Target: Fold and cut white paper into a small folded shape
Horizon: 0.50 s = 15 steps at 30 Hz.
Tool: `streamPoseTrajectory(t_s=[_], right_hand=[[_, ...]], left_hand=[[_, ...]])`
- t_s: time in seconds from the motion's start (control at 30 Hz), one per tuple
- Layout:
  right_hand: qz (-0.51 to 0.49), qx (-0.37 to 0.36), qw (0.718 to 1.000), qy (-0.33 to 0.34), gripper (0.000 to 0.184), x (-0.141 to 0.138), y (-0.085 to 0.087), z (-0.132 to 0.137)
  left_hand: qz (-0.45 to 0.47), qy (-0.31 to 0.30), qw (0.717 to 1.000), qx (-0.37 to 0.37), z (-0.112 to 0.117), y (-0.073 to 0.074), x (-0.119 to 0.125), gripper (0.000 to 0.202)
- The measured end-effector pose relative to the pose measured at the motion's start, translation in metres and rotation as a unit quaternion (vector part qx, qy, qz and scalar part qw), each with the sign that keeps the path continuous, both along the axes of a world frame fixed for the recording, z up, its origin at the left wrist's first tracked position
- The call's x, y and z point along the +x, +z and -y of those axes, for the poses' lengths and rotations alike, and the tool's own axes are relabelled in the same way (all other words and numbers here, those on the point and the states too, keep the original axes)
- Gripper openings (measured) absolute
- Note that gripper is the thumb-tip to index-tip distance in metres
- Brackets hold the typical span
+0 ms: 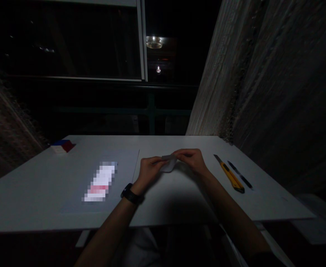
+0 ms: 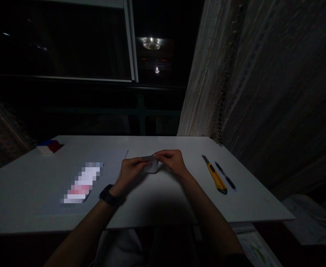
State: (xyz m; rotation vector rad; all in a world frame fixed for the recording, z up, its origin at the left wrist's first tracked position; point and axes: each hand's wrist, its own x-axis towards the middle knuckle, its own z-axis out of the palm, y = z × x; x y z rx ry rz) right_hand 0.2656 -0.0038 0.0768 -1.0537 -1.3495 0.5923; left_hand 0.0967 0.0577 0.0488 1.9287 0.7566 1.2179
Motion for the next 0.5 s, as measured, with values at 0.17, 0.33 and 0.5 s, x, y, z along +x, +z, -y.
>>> streamPoseTrajectory(t_s=[0.17,0.33,0.5], right_hand=[[-0.017,0.000,1.000,-0.003,0.016,0.0005,-0.0021,-0.0015],[-0.022,-0.011,0.998,-0.050,0.021,-0.0013,-0.0036,-0.0036],[0.000,-0.039,0.998,-0.056,0.024,-0.0025,-0.0077,-0.0095]], left_hand=[[-0.014,-0.002,1.000,-0.004,0.0028,0.0020,-0.0003,0.010],[-0.015,0.001,1.000,-0.018,0.0015,0.0006,0.0005,0.016],[-0.001,0.017,0.998,-0.056,0.0008,0.0044,0.0009,0.019]])
